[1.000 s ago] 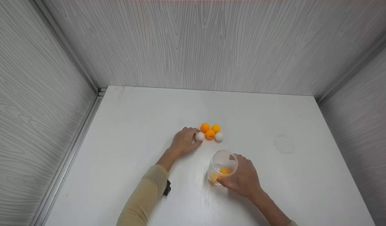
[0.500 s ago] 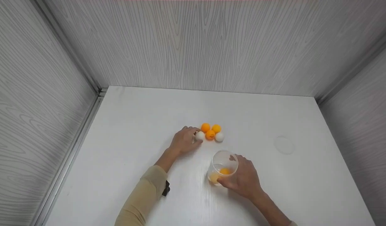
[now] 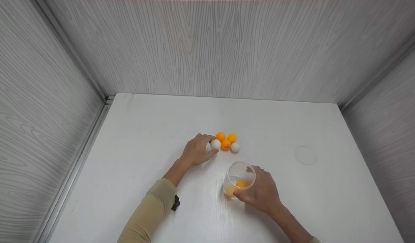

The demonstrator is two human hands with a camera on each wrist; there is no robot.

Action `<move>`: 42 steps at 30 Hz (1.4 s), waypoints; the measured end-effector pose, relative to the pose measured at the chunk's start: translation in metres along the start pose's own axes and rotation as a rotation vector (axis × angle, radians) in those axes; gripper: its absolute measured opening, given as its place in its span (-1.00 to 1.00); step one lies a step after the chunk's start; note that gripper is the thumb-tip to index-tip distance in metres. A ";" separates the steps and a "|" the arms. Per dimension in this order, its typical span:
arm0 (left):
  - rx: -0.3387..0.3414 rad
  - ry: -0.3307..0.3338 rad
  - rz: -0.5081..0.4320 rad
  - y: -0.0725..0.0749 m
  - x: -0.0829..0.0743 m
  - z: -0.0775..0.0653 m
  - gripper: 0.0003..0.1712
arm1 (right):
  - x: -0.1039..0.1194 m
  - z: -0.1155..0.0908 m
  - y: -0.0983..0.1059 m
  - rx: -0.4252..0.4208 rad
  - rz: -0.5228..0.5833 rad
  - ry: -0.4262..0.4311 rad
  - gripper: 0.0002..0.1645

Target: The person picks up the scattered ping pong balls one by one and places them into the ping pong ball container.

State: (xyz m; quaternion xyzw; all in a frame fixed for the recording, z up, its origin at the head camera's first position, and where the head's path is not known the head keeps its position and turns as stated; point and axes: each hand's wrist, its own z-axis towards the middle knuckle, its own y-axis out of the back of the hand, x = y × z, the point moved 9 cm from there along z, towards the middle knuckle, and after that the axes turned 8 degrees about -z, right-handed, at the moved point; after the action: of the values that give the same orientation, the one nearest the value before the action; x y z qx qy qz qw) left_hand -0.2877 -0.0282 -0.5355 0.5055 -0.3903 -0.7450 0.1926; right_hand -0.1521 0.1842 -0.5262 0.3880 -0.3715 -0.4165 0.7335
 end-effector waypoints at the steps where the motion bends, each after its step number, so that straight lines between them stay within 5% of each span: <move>1: -0.009 -0.012 -0.002 0.002 -0.002 0.000 -0.50 | 0.000 0.000 0.000 -0.005 -0.007 0.006 0.09; 17: -0.069 -0.147 0.032 0.030 -0.033 -0.011 -0.49 | 0.001 0.000 0.000 -0.010 -0.019 0.022 0.11; 32: -0.083 -0.244 0.055 0.037 -0.054 -0.022 -0.52 | 0.001 0.001 0.001 -0.025 -0.002 0.028 0.12; 42: -0.071 -0.247 0.047 0.039 -0.060 -0.024 -0.52 | -0.001 0.002 0.000 -0.002 0.018 -0.005 0.13</move>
State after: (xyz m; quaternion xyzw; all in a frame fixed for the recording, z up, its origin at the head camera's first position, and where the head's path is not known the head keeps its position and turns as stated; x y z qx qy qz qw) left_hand -0.2448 -0.0208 -0.4732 0.3936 -0.3961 -0.8102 0.1783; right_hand -0.1539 0.1843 -0.5256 0.3827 -0.3765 -0.4112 0.7367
